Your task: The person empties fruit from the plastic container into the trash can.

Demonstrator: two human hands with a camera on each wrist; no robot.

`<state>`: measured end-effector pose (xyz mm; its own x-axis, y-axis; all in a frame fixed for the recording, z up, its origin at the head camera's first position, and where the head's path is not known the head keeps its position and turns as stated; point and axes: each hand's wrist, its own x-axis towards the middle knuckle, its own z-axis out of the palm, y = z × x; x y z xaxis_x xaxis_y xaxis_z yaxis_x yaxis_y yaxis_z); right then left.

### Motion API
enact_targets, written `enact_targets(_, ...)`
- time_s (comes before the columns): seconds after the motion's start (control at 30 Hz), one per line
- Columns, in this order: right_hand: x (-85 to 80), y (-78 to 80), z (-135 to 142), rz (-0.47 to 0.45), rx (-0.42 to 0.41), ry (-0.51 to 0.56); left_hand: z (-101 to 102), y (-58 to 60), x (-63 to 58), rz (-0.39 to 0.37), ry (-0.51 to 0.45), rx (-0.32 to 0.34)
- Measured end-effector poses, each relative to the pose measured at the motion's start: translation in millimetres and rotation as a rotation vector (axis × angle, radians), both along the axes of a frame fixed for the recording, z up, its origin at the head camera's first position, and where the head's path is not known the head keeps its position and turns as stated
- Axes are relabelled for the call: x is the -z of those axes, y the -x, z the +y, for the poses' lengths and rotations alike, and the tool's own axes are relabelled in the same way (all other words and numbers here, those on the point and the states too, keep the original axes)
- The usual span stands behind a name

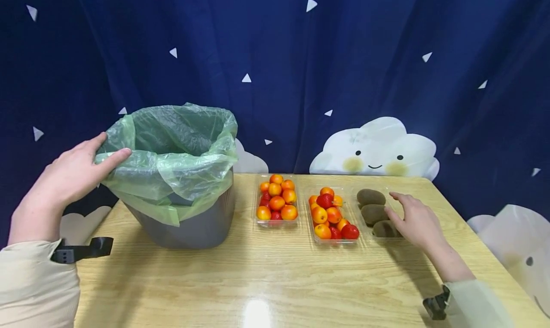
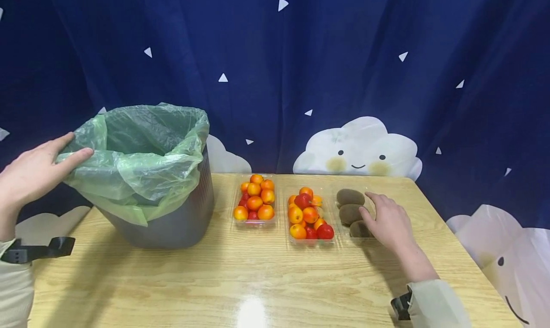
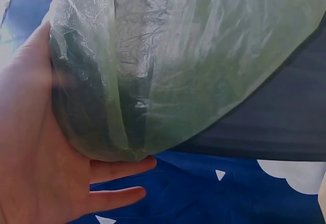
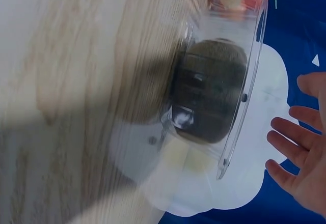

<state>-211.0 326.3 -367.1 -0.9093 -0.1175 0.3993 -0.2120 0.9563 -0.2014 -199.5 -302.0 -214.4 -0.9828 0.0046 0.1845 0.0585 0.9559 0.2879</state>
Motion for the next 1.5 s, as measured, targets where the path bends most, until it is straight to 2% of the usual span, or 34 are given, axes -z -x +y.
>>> enact_targets(0.27,3.1,5.9,13,-0.076,0.034,0.007,3,0.7,2.6,0.045,0.001,-0.022)
enact_targets(0.8,12.4,10.0,32,-0.229,0.108,0.089,14,0.2,0.7,-0.002,0.024,0.014)
enact_targets(1.23,17.3,15.1,38,-0.280,0.084,0.130,15,-1.2,-0.1,-0.003,0.013,0.027)
enact_targets(1.5,23.7,14.8,40,-0.335,0.085,0.197,18,-1.1,1.0,0.000,0.013,0.023)
